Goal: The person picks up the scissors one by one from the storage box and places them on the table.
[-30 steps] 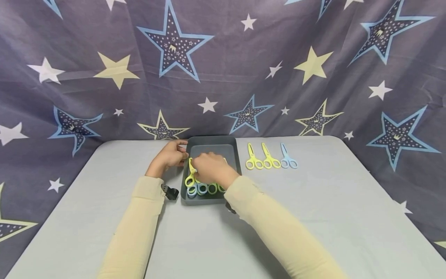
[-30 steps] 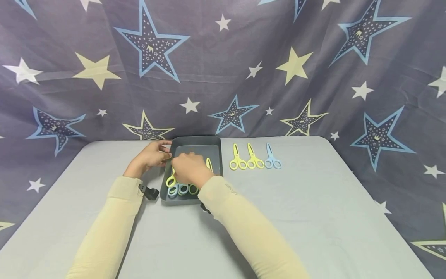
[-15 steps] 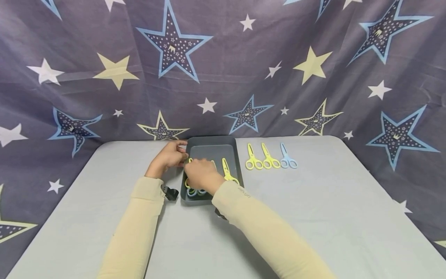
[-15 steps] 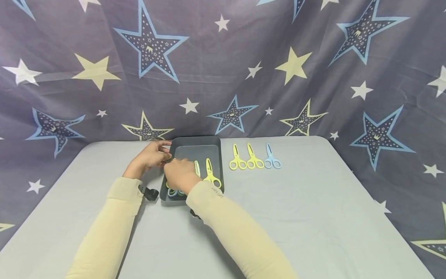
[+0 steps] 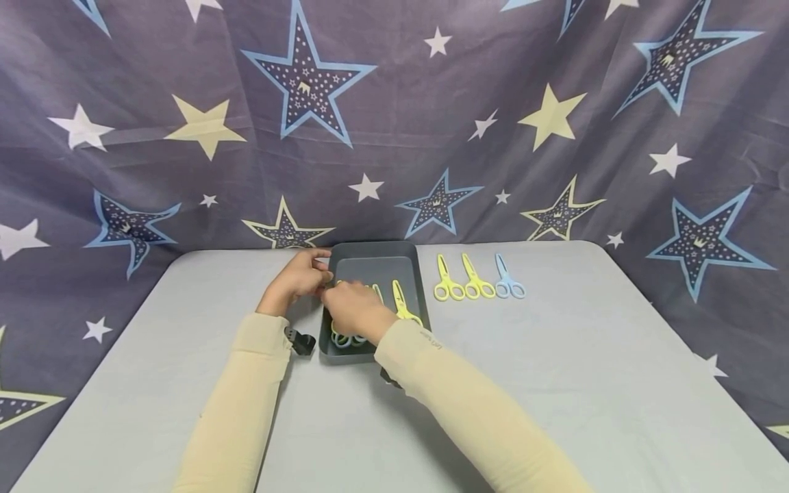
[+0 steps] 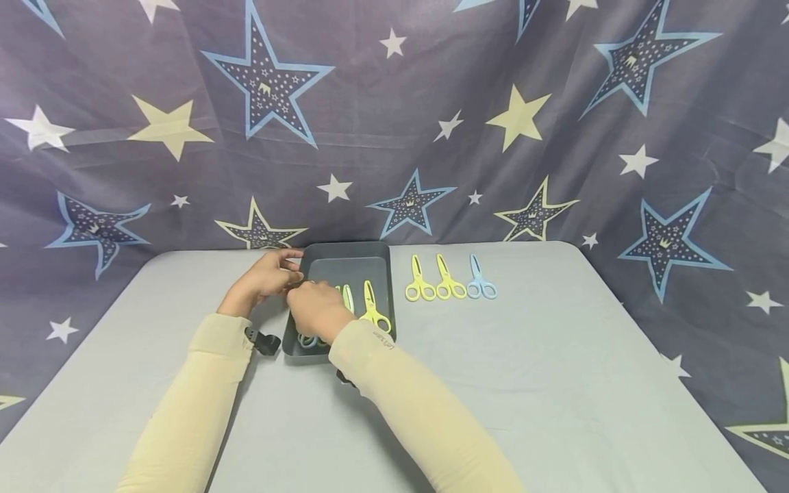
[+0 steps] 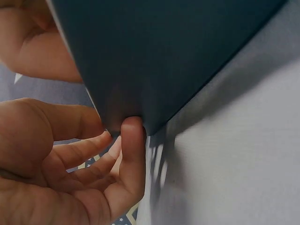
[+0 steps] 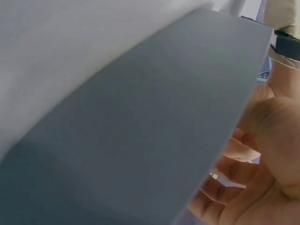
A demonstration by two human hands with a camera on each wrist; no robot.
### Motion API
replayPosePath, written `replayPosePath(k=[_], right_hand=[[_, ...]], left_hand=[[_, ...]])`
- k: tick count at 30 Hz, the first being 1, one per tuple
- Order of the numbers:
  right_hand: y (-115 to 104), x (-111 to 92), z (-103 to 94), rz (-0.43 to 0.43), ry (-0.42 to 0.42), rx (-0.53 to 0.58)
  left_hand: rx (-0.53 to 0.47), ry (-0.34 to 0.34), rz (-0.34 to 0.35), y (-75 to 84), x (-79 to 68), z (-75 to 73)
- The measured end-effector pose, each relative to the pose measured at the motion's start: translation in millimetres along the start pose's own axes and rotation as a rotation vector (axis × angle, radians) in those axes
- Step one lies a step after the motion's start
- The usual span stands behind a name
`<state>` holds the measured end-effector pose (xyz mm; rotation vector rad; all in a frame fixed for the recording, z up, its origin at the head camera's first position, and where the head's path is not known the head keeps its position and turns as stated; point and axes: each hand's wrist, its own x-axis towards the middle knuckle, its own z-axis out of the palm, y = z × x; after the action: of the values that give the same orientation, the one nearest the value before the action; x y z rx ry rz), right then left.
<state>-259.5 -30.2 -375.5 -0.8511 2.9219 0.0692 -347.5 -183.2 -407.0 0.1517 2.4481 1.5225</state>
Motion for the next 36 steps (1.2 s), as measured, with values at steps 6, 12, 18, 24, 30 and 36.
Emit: replayPosePath(k=[6, 12, 18, 24, 30, 36], right_hand=[[1.5, -0.9, -1.9, 0.032, -0.013, -0.019], [3.3, -1.3, -0.4, 0.071, -0.026, -0.005], [5.1, -1.9, 3.2, 0.067, -0.022, 0.036], [7.5, -3.3, 2.6, 0.050, -0.018, 0.078], [9.0, -2.0, 3.3, 0.032, 0.012, 0.088], [7.5, -2.8, 3.3, 0.047, 0.002, 0.087]], left_hand=[[0.000, 0.008, 0.005, 1.9, -1.1, 0.7], [0.002, 0.017, 0.005, 1.6, -0.8, 0.7], [0.009, 0.010, 0.014, 2.1, -2.0, 0.4], [0.008, 0.011, 0.015, 2.8, -1.6, 2.0], [0.014, 0.015, 0.017, 2.1, -0.8, 1.6], [0.006, 0.011, 0.016, 2.1, -1.1, 1.9]])
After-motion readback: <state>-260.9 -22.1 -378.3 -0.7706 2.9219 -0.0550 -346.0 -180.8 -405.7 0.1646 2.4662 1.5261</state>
